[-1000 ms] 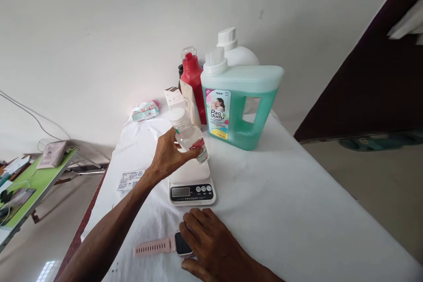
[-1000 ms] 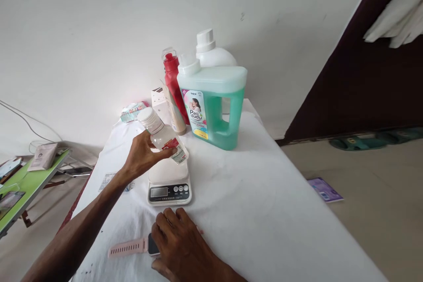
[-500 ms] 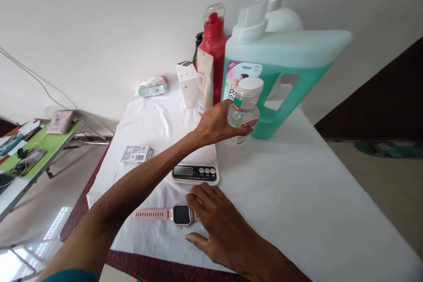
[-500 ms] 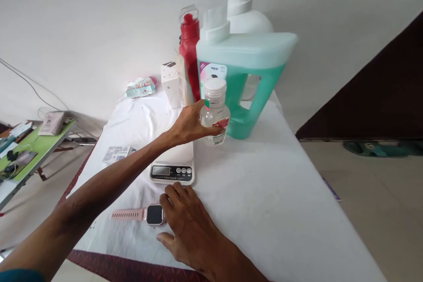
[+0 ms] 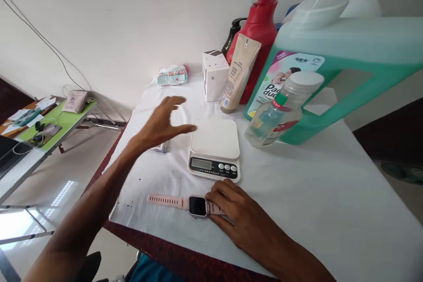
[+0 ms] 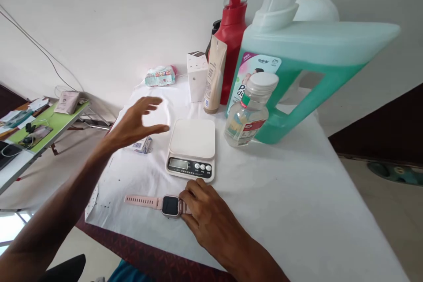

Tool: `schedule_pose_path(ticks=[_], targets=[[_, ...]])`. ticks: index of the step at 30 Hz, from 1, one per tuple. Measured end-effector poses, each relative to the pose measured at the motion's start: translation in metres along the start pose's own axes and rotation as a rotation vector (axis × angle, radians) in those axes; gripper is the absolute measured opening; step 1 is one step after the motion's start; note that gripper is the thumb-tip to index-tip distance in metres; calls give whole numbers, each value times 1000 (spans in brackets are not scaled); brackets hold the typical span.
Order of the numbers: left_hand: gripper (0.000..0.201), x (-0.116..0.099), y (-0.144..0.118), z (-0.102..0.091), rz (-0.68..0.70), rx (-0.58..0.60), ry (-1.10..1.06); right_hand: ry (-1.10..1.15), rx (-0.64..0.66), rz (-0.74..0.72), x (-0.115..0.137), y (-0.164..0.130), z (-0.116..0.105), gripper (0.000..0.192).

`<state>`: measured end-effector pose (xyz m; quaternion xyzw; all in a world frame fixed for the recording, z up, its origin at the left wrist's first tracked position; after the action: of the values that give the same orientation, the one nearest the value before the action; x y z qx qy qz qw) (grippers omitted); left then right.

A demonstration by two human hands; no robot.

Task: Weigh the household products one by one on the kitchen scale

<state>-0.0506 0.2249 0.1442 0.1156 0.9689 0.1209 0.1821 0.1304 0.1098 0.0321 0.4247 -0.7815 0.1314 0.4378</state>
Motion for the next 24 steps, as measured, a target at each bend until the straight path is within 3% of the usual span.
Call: schedule_pose_path(ticks=[3, 5, 8, 15, 17, 20, 24], targets=[[85, 60, -47, -13, -158, 92, 177, 62, 27, 17, -3, 1, -2, 18], [100, 85, -76, -6, -233, 216, 196, 99, 38, 28, -6, 0, -2, 21], [107, 95, -100, 12, -251, 328, 158, 143, 61, 45, -15, -1, -2, 20], [66, 112, -90, 24, -208, 231, 254, 180, 13, 8, -9, 0, -24, 25], [57, 112, -87, 20, -192, 208, 209, 214, -34, -5, -2, 1, -38, 21], [60, 97, -81, 7, -189, 128, 118, 299, -141, 20, -1, 0, -61, 19], [64, 44, -57, 3, -70, 80, 67, 435, -362, 96, -15, -7, -90, 26]])
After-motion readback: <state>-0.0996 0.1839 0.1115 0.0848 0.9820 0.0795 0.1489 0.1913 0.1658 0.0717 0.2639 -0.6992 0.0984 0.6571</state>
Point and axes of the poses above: each hand's wrist, its own y-axis towards the middle knuckle, its own z-axis out of the palm, x = y × z, the point moved 9 cm from there along y, towards the middle knuckle, and after that the axes turned 14 degrees about y, right-handed, at the moved point
